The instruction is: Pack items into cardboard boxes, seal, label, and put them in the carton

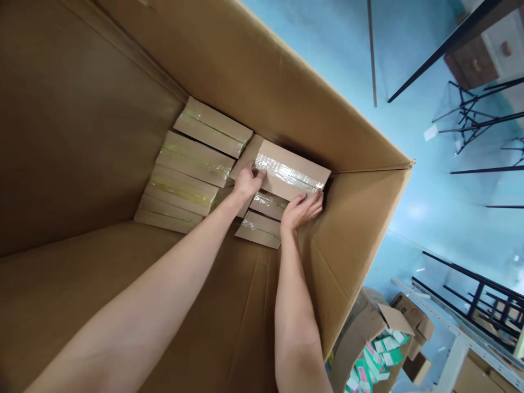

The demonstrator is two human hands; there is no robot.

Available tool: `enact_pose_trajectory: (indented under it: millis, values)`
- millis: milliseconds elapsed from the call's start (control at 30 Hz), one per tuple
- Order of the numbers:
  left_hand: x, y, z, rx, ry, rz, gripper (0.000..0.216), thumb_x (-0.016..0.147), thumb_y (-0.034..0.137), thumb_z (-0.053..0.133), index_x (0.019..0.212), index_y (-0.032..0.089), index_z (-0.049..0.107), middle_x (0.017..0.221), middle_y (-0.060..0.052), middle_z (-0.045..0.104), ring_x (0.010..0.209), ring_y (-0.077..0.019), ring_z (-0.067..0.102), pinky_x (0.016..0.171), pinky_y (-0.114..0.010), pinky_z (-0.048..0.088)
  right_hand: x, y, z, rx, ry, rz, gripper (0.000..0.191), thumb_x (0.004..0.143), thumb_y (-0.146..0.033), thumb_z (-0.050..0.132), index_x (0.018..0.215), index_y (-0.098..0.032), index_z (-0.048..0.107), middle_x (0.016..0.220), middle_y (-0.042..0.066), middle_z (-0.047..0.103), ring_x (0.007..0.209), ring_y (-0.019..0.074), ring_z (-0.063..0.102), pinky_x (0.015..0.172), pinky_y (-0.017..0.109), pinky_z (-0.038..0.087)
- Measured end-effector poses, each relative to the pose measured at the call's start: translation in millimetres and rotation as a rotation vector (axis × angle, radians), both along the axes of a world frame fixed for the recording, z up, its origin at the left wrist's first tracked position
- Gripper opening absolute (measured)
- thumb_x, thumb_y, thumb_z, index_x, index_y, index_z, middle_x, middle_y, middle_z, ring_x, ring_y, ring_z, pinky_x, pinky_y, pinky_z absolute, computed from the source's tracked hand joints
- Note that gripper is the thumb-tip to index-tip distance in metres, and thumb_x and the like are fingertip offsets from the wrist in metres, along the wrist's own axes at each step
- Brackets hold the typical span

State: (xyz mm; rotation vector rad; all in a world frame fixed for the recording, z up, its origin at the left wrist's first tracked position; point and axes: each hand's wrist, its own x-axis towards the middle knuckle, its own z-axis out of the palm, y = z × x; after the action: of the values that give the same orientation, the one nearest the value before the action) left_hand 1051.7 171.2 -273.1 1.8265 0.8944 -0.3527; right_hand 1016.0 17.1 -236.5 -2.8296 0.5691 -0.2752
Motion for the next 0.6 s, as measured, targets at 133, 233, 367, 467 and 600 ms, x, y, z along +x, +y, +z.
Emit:
enact_pose_trajectory:
  millis: [133,233,367,467,600]
  values:
    - [-18,-6,40.6,0.099,-0.005,0.049,0.058,0.102,0.04,0.062,0.151,0.009,0.06,0.155,-0.024,0.061,0.15,-0.0379,0.055,0.129,-0.048,0.041,-22,3,32.1,-0.071,-0.027,-0.057,0.061,0.109,-0.031,0.034,0.168,-0.018,0.041,0.146,0.028,0.06,0.132,0.0421,0.062,0.105,0.059,0.053]
    - [-37,-5,72.8,0.153,-0.005,0.076,0.054,0.101,0.045,0.061,0.145,0.014,0.064,0.153,-0.021,0.061,0.148,-0.0402,0.055,0.129,-0.051,0.04,-45,0,64.4,-0.097,0.04,-0.043,0.066,0.109,-0.031,0.032,0.173,-0.015,0.031,0.148,0.032,0.058,0.135,0.0454,0.06,0.106,0.062,0.052]
    - [-67,-1,101.0,0.26,0.049,0.112,0.051,0.101,0.051,0.059,0.136,0.016,0.069,0.136,-0.02,0.069,0.137,-0.0418,0.061,0.123,-0.054,0.045,-52,-8,93.3,-0.11,0.198,0.004,0.075,0.107,-0.033,0.034,0.177,-0.011,0.019,0.156,0.035,0.051,0.141,0.0519,0.053,0.109,0.069,0.047]
    - [-99,-1,97.8,0.282,0.228,0.106,0.053,0.101,0.051,0.055,0.131,0.01,0.071,0.131,-0.026,0.068,0.132,-0.0472,0.064,0.118,-0.057,0.048,-35,-7,90.9,-0.106,0.341,0.091,0.07,0.106,-0.033,0.039,0.168,-0.002,0.039,0.146,0.036,0.06,0.136,0.0489,0.058,0.109,0.062,0.049]
    - [-145,-13,65.9,0.094,0.432,0.089,0.055,0.092,0.05,0.069,0.128,0.008,0.071,0.13,-0.031,0.069,0.125,-0.0503,0.069,0.11,-0.06,0.054,-2,7,61.8,-0.085,0.504,0.204,0.051,0.1,-0.023,0.048,0.142,-0.001,0.067,0.135,0.031,0.069,0.129,0.043,0.064,0.11,0.054,0.051]
